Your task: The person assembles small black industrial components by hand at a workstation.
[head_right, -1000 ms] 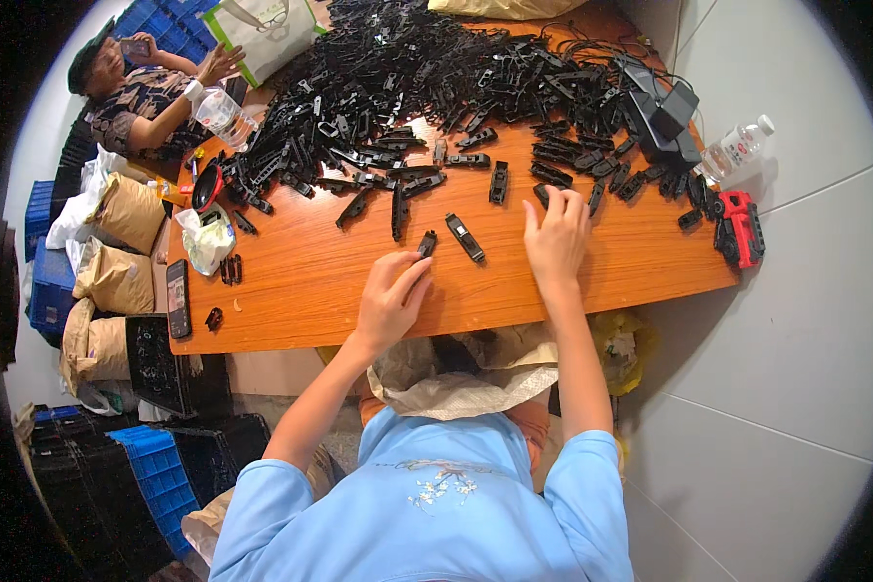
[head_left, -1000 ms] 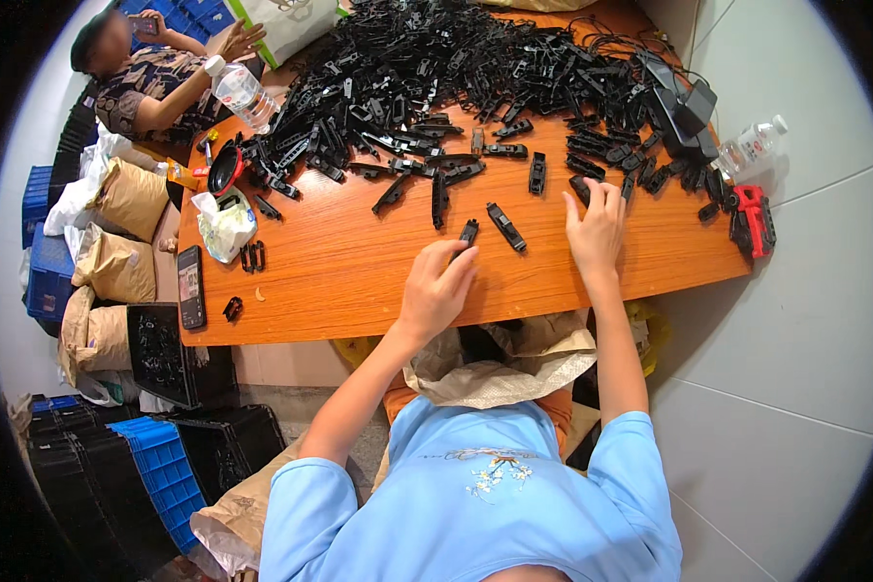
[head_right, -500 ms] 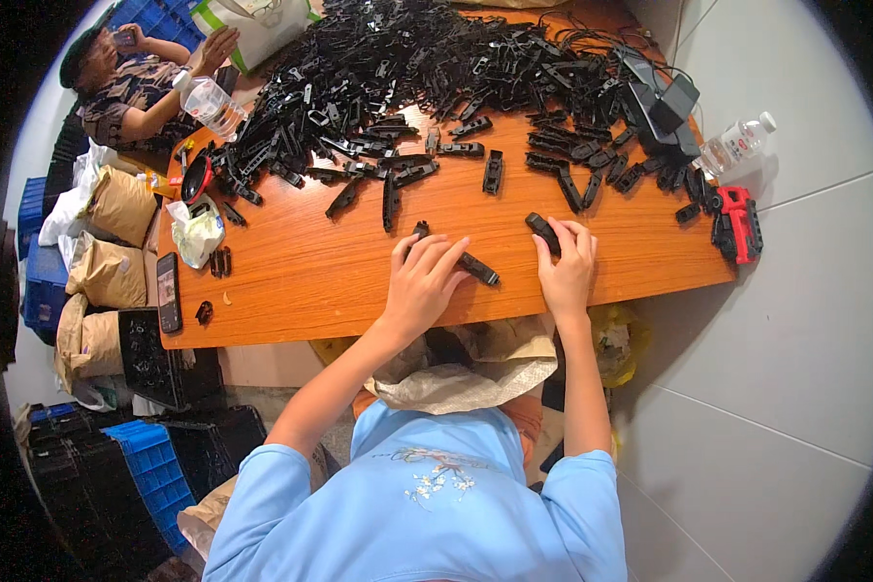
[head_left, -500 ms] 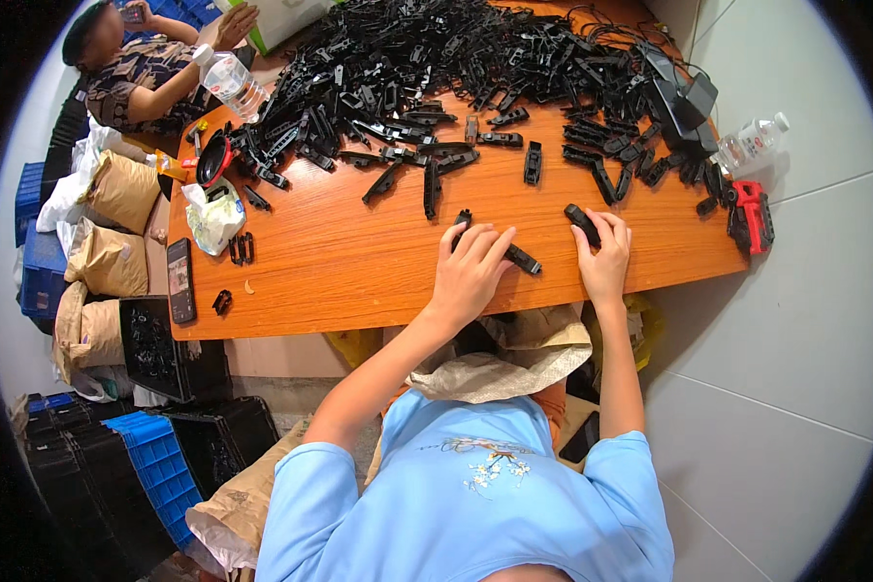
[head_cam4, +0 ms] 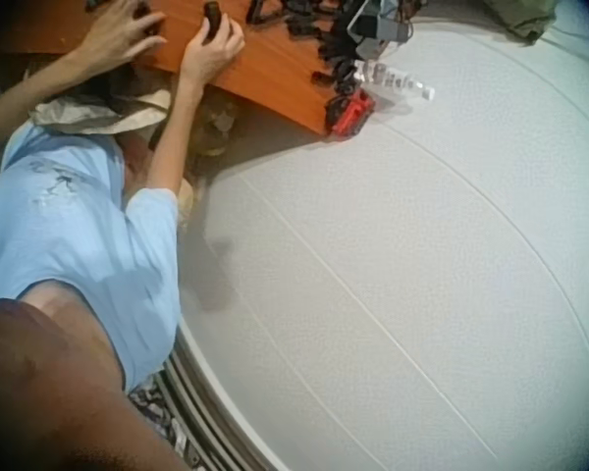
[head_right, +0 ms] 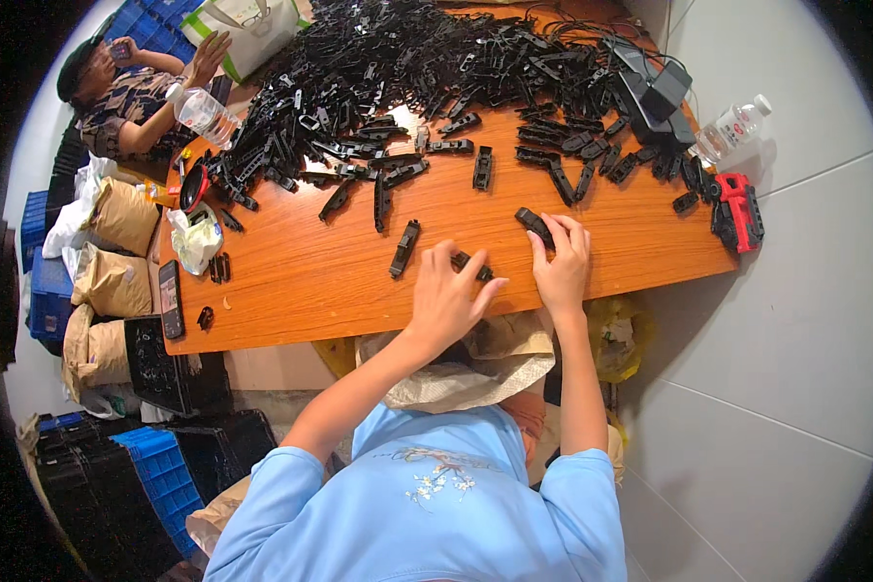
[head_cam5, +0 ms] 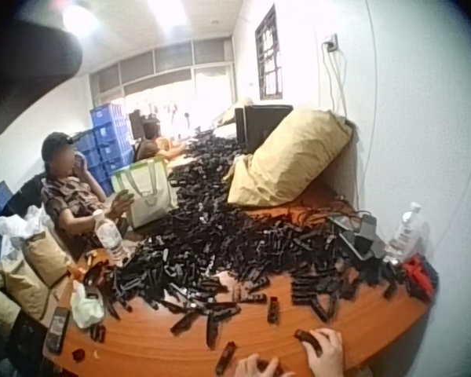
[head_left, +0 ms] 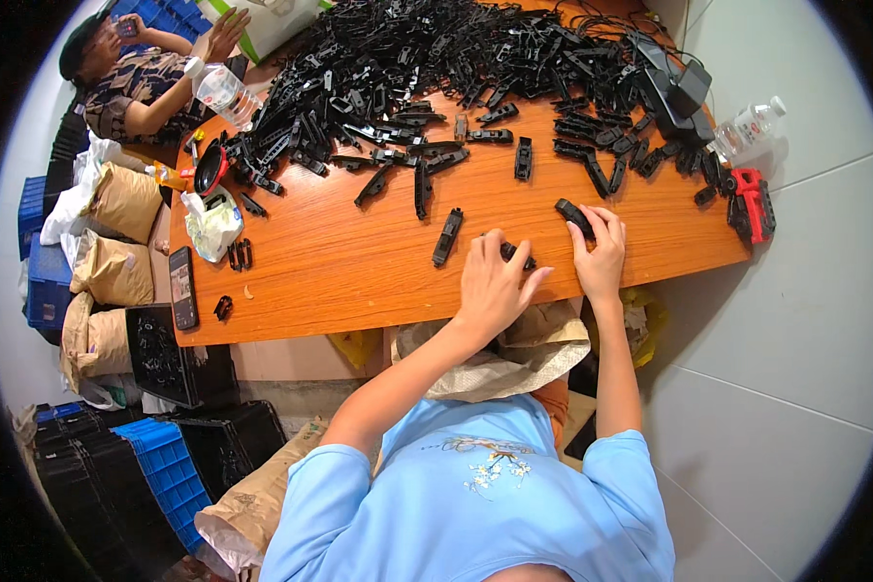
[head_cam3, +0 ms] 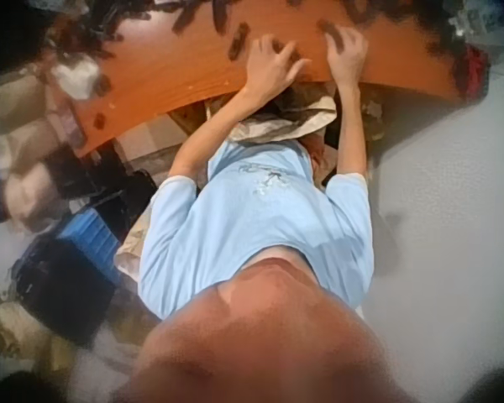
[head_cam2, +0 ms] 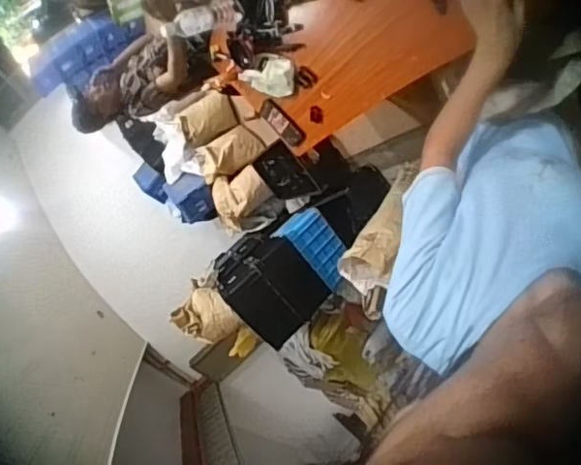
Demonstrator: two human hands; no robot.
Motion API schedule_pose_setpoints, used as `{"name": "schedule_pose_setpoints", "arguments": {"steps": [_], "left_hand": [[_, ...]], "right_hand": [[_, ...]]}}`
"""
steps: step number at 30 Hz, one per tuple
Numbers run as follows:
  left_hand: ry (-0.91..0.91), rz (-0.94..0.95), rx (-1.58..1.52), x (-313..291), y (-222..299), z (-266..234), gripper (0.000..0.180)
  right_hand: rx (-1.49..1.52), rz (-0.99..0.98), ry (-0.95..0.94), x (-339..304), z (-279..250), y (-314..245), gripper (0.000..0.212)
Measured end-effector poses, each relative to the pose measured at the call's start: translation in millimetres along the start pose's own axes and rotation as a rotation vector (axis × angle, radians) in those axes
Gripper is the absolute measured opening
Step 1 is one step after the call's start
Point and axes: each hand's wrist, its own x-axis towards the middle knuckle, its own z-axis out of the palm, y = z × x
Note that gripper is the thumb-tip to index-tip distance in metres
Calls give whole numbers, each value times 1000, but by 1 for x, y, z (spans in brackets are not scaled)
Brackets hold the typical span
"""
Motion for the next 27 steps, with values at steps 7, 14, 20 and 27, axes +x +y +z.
{"name": "schedule_pose_setpoints", "arguments": {"steps": [7,14,20,27], "left_hand": [[-106,166,-249,-16,-27,-1,31],[-102,97,-272,-21,-56,-20,64],[-86,-110,-525,-28,-67,-9,81],[-136,75,-361,-4,-42,-37,73]], "right_hand": [[60,-34,-19,-1,-1,0,30],[355,-240,-316,-19,-4,-39,40],[235,-410,-369,-23,3,-55,36],[138,-541,-355,-24,-2,-54,37]]}}
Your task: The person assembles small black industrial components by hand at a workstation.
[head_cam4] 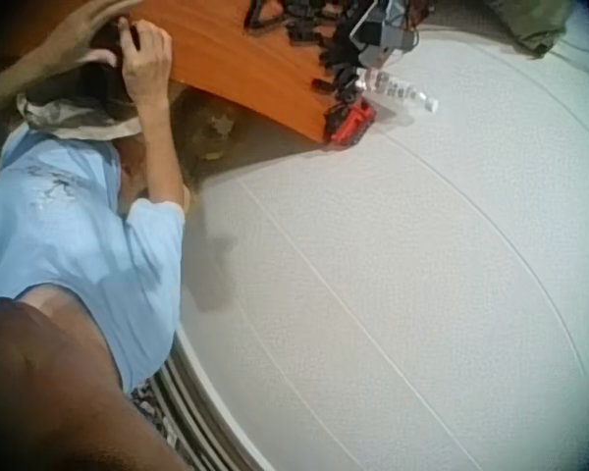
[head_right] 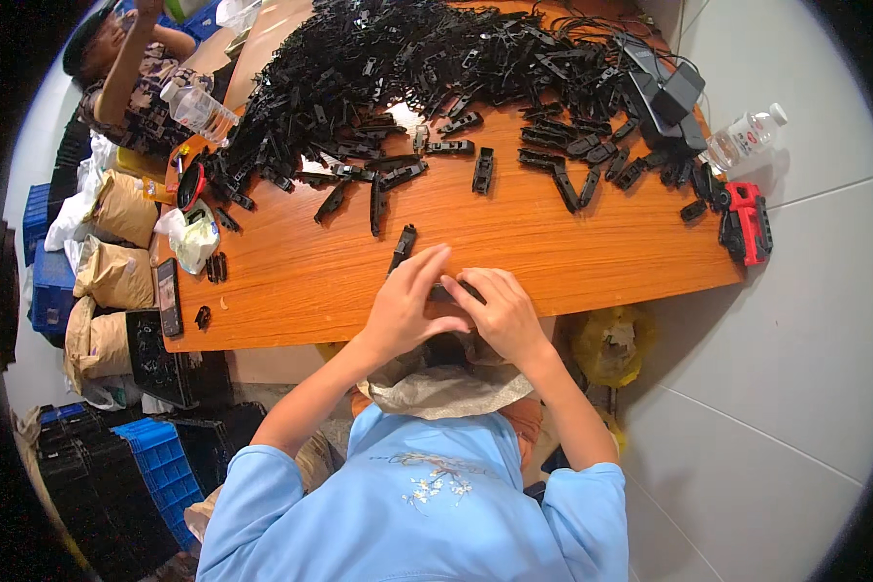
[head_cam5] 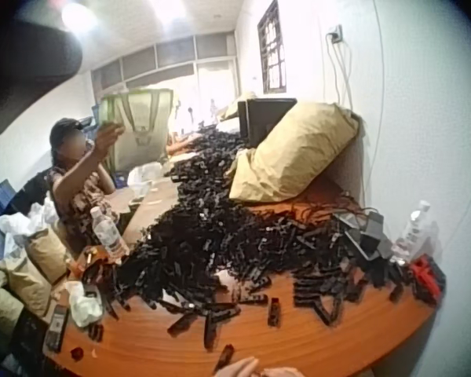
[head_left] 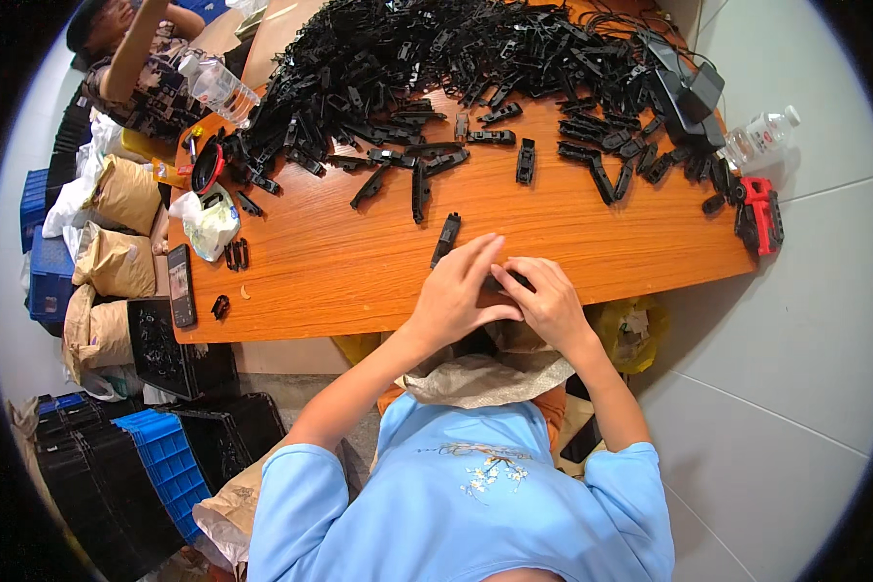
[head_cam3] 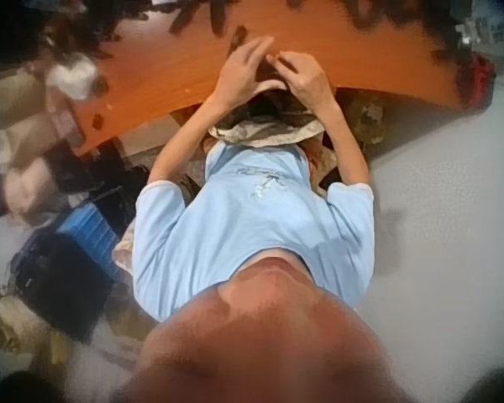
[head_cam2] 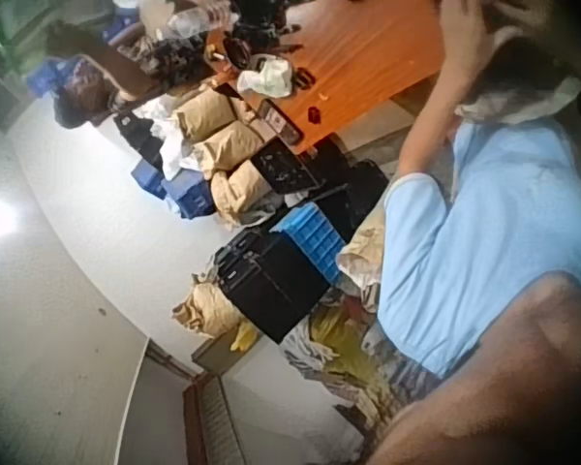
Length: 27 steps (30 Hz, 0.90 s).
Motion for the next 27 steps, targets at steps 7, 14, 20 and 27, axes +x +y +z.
{"name": "schedule_pose_setpoints", "arguments": {"steps": [7,14,20,27], "left_hand": [[42,11,208,30,-2,38,41],[26,18,332,28,-1,37,37],[38,12,376,27,-1,41,38],[136,-85,336,9,-2,6,43]], "right_hand": [[-50,-20,7,-4,8,8,20],[-45,-20,18,-8,11,5,20],[-61,4,25,-13,16,8,21],[79,-71,-64,-38,0,-13,28]]}}
